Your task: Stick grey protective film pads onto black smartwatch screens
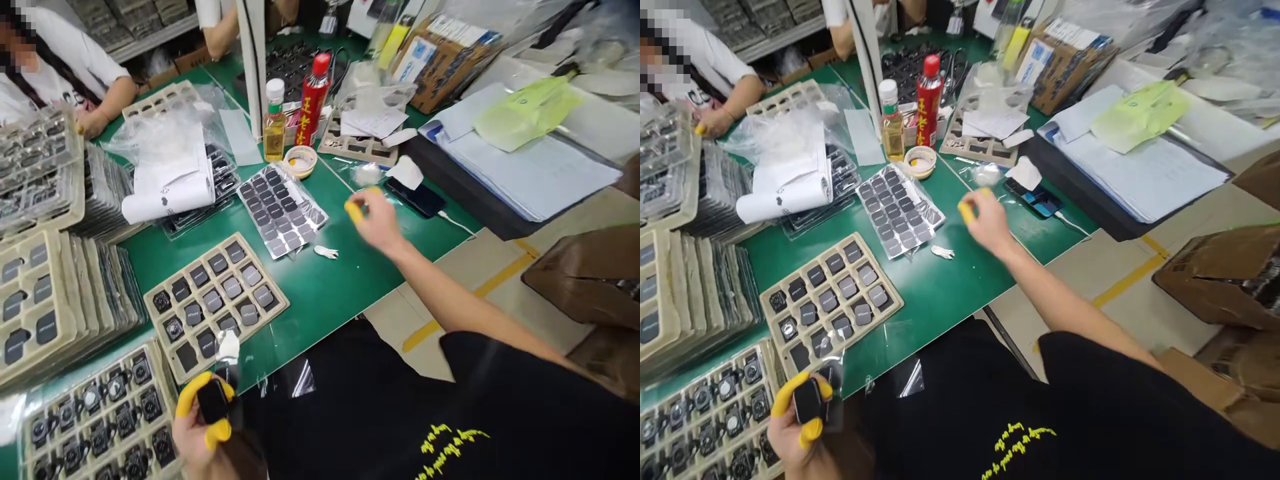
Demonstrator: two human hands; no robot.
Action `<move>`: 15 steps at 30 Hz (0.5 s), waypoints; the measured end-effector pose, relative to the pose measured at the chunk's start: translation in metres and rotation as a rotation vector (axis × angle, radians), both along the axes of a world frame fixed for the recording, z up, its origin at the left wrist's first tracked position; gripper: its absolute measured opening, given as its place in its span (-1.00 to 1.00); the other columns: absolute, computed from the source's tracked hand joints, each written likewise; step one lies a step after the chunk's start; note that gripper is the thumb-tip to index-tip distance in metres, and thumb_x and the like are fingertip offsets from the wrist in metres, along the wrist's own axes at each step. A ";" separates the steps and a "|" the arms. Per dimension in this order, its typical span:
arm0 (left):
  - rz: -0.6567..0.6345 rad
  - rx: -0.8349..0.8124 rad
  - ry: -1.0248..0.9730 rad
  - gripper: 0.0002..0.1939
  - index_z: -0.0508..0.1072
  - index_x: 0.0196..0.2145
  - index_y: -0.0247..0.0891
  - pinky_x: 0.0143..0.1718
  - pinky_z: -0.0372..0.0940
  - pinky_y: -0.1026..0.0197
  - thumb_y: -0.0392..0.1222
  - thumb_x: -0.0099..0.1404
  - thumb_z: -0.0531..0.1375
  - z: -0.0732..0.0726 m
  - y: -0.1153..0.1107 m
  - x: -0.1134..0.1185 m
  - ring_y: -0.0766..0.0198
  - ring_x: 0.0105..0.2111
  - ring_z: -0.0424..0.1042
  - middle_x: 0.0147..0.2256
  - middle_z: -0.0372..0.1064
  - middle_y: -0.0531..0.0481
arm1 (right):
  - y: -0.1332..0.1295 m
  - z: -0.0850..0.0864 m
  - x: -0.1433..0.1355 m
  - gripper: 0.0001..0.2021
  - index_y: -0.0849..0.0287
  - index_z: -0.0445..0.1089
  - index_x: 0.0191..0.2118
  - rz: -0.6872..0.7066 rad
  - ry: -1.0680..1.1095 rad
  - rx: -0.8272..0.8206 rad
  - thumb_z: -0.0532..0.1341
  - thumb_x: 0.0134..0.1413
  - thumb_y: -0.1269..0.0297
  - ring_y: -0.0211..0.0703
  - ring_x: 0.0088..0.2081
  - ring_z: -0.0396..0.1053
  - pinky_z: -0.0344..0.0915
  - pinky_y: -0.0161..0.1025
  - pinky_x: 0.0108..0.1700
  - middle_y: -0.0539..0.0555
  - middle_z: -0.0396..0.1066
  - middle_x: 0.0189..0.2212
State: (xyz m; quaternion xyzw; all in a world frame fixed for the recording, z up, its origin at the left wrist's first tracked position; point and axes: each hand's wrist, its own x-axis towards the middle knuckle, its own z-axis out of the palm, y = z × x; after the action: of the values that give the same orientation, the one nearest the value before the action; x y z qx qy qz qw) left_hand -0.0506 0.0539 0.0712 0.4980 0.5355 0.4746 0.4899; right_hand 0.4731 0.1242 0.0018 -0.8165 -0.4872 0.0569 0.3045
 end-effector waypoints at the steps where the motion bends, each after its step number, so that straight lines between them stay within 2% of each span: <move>1: 0.078 0.020 -0.055 -0.27 0.75 -0.24 -0.01 -0.59 0.57 0.05 0.47 -0.28 0.63 -0.012 0.004 0.002 0.06 -0.56 0.60 -0.45 0.66 0.11 | -0.018 -0.007 -0.022 -0.80 0.11 0.55 0.00 0.092 -0.003 -0.008 0.24 0.47 0.15 0.07 0.07 0.50 0.43 -0.01 0.24 0.24 0.59 0.02; 2: 0.103 0.012 -0.090 -0.27 0.75 -0.25 -0.10 -0.58 0.58 0.11 0.40 -0.29 0.67 -0.022 0.008 0.004 0.09 -0.56 0.61 -0.46 0.67 0.05 | -0.034 -0.013 -0.041 -0.78 0.08 0.58 -0.02 0.166 -0.007 -0.017 0.29 0.43 0.09 0.12 0.08 0.51 0.45 0.02 0.22 0.23 0.60 0.00; 3: 0.109 -0.006 -0.125 -0.32 0.75 -0.26 -0.18 -0.57 0.57 0.17 0.34 -0.21 0.68 -0.030 0.011 0.007 0.11 -0.56 0.62 -0.46 0.68 -0.01 | -0.047 -0.020 -0.057 -0.76 0.06 0.60 0.00 0.221 -0.009 -0.027 0.31 0.40 0.06 0.17 0.07 0.51 0.48 0.06 0.18 0.23 0.61 -0.01; 5: 0.033 -0.045 -0.166 -0.42 0.75 -0.24 -0.26 -0.54 0.58 0.20 0.27 0.00 0.65 -0.040 0.015 0.011 0.15 -0.55 0.63 -0.46 0.68 -0.07 | -0.065 -0.031 -0.075 -0.73 0.06 0.62 0.02 0.269 -0.012 -0.039 0.26 0.42 0.07 0.26 0.04 0.51 0.50 0.14 0.10 0.28 0.61 -0.04; 8: -0.156 0.040 -0.140 -0.19 0.74 -0.12 -0.28 -0.39 0.64 0.19 0.30 -0.23 0.70 -0.048 0.017 0.016 0.13 -0.46 0.69 -0.37 0.71 -0.08 | -0.070 -0.037 -0.085 -0.70 0.10 0.63 -0.01 0.290 0.001 -0.024 0.16 0.46 0.13 0.32 -0.03 0.49 0.49 0.20 0.00 0.34 0.57 -0.11; 9: -0.214 0.073 -0.111 -0.13 0.74 -0.07 -0.26 -0.34 0.65 0.18 0.33 -0.24 0.69 -0.051 0.017 0.018 0.13 -0.42 0.71 -0.34 0.71 -0.08 | -0.069 -0.034 -0.089 -0.69 0.10 0.62 -0.01 0.306 0.012 -0.005 0.15 0.47 0.13 0.30 -0.06 0.49 0.49 0.19 -0.03 0.34 0.55 -0.12; 11: -0.281 0.120 -0.060 -0.06 0.72 0.03 -0.25 -0.25 0.65 0.17 0.44 -0.16 0.62 -0.056 0.016 0.019 0.12 -0.34 0.73 -0.25 0.72 -0.12 | -0.069 -0.020 -0.105 -0.72 0.08 0.61 0.00 0.360 0.039 0.061 0.18 0.49 0.10 0.21 -0.14 0.50 0.50 0.13 -0.09 0.29 0.55 -0.15; 13: -0.337 0.144 -0.030 -0.04 0.69 0.10 -0.25 -0.19 0.65 0.16 0.49 -0.08 0.56 -0.057 0.015 0.021 0.12 -0.30 0.73 -0.21 0.72 -0.13 | -0.074 0.005 -0.132 -0.80 0.00 0.61 0.03 0.477 0.072 0.149 0.27 0.49 0.11 0.09 -0.19 0.50 0.50 0.02 -0.14 0.20 0.57 -0.16; 14: -0.359 0.154 -0.017 -0.04 0.68 0.13 -0.25 -0.16 0.65 0.15 0.48 -0.06 0.55 -0.057 0.014 0.022 0.11 -0.28 0.73 -0.20 0.72 -0.13 | -0.077 0.020 -0.147 -0.84 -0.07 0.61 0.04 0.575 0.092 0.170 0.31 0.48 0.14 0.03 -0.20 0.51 0.50 -0.03 -0.14 0.14 0.59 -0.16; 15: -0.376 0.172 -0.004 -0.04 0.67 0.15 -0.24 -0.14 0.66 0.14 0.47 -0.04 0.56 -0.055 0.014 0.023 0.10 -0.26 0.73 -0.19 0.72 -0.14 | -0.079 0.034 -0.164 -0.84 -0.11 0.62 0.06 0.740 0.133 0.180 0.32 0.47 0.20 -0.02 -0.21 0.51 0.48 -0.07 -0.15 0.11 0.60 -0.17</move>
State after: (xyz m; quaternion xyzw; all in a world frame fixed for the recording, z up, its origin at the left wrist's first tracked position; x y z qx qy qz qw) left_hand -0.0276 0.0679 0.0158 0.6283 0.3896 0.4196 0.5267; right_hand 0.3092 0.0453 0.0357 -0.5499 -0.7313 0.1730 0.3647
